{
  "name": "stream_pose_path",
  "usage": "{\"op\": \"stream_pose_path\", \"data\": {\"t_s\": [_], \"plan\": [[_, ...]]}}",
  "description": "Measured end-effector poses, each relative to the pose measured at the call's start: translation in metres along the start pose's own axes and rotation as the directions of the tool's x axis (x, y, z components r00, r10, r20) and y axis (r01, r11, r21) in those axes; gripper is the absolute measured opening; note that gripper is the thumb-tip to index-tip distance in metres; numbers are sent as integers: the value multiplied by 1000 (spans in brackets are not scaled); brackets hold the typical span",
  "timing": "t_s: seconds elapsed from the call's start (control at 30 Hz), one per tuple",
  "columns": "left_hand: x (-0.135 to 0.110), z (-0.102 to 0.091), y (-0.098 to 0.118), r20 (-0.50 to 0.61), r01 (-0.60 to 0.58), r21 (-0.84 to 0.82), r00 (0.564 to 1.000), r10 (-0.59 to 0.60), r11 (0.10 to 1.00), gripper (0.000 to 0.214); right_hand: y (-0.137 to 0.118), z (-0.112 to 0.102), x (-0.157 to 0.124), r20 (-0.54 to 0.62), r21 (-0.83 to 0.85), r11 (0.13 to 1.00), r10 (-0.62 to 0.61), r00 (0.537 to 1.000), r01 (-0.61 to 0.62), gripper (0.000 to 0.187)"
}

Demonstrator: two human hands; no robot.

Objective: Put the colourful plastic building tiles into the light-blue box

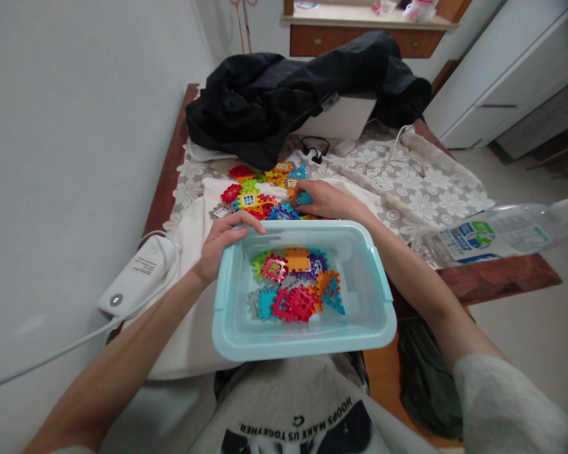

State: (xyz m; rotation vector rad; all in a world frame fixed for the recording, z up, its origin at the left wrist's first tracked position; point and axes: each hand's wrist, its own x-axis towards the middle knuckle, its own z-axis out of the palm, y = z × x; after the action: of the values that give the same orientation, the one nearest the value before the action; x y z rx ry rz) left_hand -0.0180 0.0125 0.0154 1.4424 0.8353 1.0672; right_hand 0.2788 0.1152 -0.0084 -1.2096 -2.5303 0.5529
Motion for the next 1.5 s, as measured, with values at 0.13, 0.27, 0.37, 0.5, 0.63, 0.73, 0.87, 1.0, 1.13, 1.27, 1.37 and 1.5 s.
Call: {"op": "stream_pose_path", "data": {"t_s": [0.13,0.27,0.37,0.5,0.63,0.73,0.87,1.0,1.13,1.27,1.37,1.5], "plan": [[-1,1,0,-4,-2,-7,1000,2,1000,20,-2,-3,0,-32,5,1000,17,999,-17,37],[0,1,0,-5,1,5,1000,-1,1000,21,3,-6,1,-16,-9,1000,8,1000,-9,40],[0,1,0,-4,-5,21,1000,5,1000,21,7,-9,0,21,0,1000,3,1000,-3,45],[0,1,0,-4,-13,8,1000,13,1000,21,12,-14,-3,100,62,998,-23,995,17,46],[0,0,-2,5,-17,-2,1000,17,1000,21,17,-15,-1,75,155,987,-62,995,50,46],[1,-1,-2,11,-20,2,1000,20,1000,21,19,-12,2,-19,258,963,-82,996,84,45],[1,0,-1,12,-23,9,1000,23,1000,22,20,-11,4,-112,522,847,-44,993,96,52],[1,0,0,15,-29,14,999,29,999,21,14,-17,4,-209,686,721,71,975,95,58],[1,0,-1,13,-29,13,999,29,999,21,-10,-32,0,-332,736,653,116,936,179,60],[1,-1,-2,15,-32,9,999,32,999,21,-46,-51,-14,-312,729,640,-9,950,245,63],[1,-1,-4,24,-29,-11,999,30,1000,20,-72,-59,-27,-163,654,712,-195,967,254,60],[1,-1,-4,32,-28,-29,999,29,999,20,-97,-66,-40,-3,468,835,-326,945,290,41]]}}
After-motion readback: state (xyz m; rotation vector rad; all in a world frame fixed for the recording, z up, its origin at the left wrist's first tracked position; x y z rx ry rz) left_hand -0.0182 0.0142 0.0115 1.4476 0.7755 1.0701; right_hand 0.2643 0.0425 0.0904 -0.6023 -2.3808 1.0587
